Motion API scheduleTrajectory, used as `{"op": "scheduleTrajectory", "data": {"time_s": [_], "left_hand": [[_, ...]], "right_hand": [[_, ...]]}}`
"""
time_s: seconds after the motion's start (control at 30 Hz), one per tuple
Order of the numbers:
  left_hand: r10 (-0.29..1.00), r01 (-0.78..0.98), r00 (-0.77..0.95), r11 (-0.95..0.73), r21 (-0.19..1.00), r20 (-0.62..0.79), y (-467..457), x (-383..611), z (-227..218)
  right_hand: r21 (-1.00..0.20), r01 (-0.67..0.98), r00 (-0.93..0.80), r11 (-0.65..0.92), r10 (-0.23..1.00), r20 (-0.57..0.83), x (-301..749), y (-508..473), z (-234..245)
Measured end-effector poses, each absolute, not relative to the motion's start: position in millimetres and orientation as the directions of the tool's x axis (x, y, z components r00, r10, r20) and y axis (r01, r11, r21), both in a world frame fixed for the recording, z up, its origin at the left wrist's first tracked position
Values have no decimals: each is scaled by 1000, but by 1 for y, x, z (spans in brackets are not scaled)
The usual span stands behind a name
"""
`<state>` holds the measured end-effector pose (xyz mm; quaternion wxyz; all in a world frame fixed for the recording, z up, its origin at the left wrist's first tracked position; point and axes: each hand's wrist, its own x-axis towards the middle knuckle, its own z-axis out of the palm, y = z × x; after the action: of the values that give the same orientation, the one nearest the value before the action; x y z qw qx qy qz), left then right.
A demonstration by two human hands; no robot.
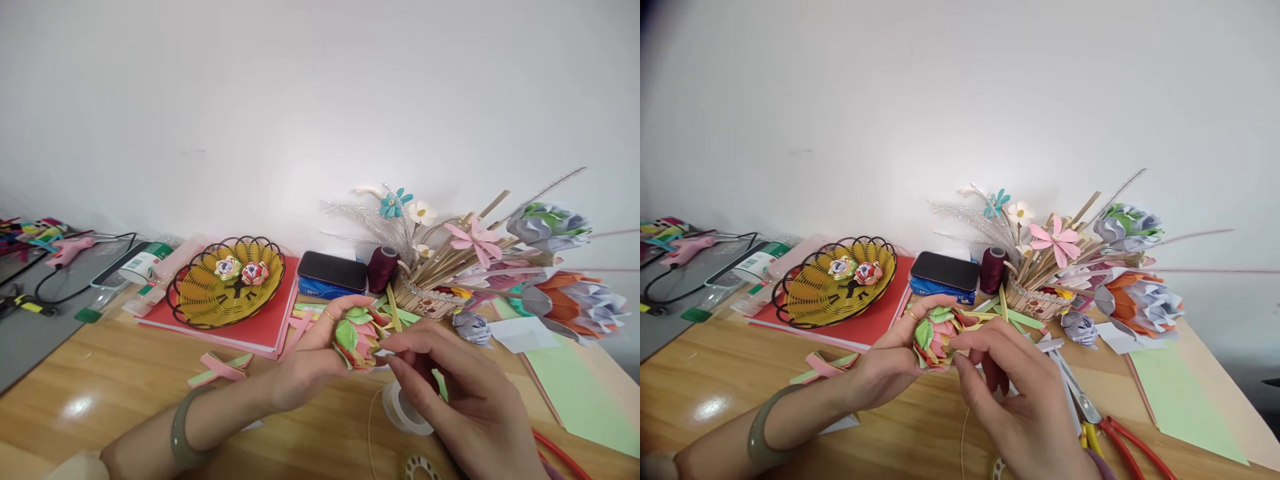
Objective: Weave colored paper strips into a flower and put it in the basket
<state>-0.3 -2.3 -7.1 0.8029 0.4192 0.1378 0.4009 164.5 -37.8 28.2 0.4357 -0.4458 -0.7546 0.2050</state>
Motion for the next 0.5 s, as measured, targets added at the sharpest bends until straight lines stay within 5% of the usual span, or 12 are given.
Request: {"op": "scheduleTrajectory", "data": {"time_s": [0.17, 0.5], "left_hand": [[773, -264, 599, -56, 963, 209, -3, -8, -8], [685, -131, 593, -437, 890, 424, -1, -7, -7]], "right_hand": [[-695, 533, -217, 483, 872, 439, 165, -36, 24], [-830, 483, -206, 279, 958, 202, 167, -29, 28]]}}
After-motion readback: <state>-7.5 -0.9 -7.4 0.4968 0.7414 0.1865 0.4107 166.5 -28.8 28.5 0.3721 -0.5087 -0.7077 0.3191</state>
